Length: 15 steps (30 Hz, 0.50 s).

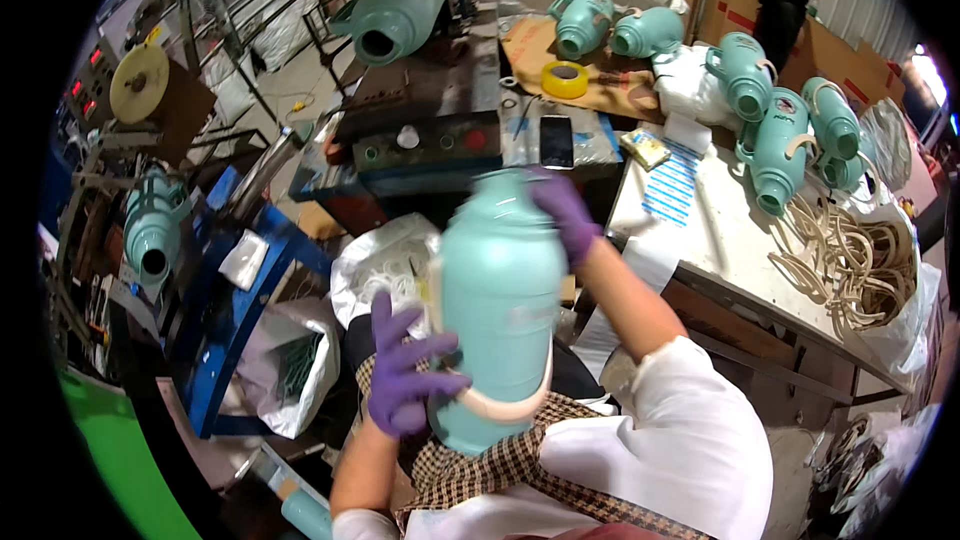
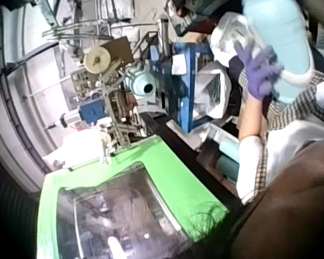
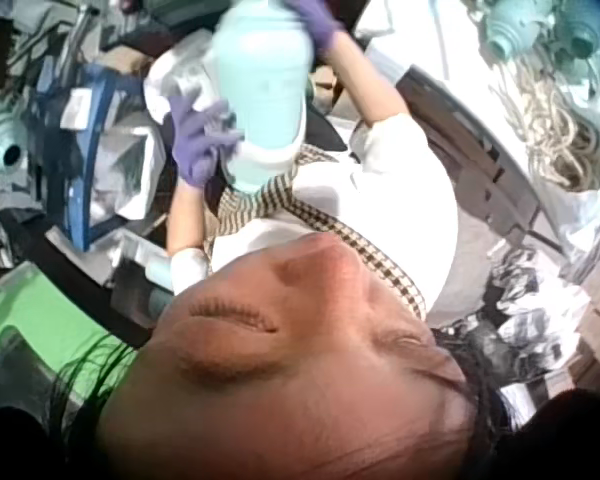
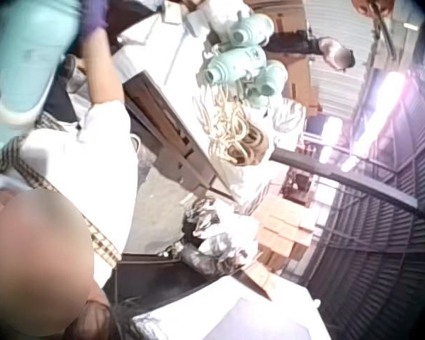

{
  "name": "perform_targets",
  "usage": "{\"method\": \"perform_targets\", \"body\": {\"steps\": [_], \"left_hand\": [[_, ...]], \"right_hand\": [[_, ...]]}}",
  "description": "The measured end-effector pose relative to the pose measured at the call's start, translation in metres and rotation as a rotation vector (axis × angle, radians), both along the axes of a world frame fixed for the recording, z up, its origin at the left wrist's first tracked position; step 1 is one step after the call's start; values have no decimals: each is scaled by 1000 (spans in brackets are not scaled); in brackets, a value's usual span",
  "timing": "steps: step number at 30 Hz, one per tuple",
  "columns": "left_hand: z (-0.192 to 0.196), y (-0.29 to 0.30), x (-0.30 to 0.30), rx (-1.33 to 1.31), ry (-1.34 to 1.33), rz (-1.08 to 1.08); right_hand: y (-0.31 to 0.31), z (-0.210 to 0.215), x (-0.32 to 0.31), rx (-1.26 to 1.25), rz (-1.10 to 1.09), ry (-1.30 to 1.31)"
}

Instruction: The person assembles light-blue plastic containers by inserting a handle into the top and placing a cap inside. They handle the containers one at a time, moving them between a nearby table and their lap.

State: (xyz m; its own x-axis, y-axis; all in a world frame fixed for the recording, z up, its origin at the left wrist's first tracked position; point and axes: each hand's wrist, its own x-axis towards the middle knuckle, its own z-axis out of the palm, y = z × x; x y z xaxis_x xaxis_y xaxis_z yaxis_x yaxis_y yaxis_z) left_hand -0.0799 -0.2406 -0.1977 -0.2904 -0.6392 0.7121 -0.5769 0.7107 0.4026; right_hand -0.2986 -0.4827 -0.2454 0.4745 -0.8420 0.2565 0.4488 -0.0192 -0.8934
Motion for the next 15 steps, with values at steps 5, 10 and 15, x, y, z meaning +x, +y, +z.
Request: {"method": "perform_targets", "body": {"steps": [5,10,15], "left_hand": [[-57,57,8,80,489,350],[-72,70,10,295,644,678],[-72,87,4,661,1149,490]], "right_hand": [[-41,-23,-213,189,-516,-515],[-109,-39,-310,228,-997,-331],[-251,-18,-339,-812,-1081,1147]]}}
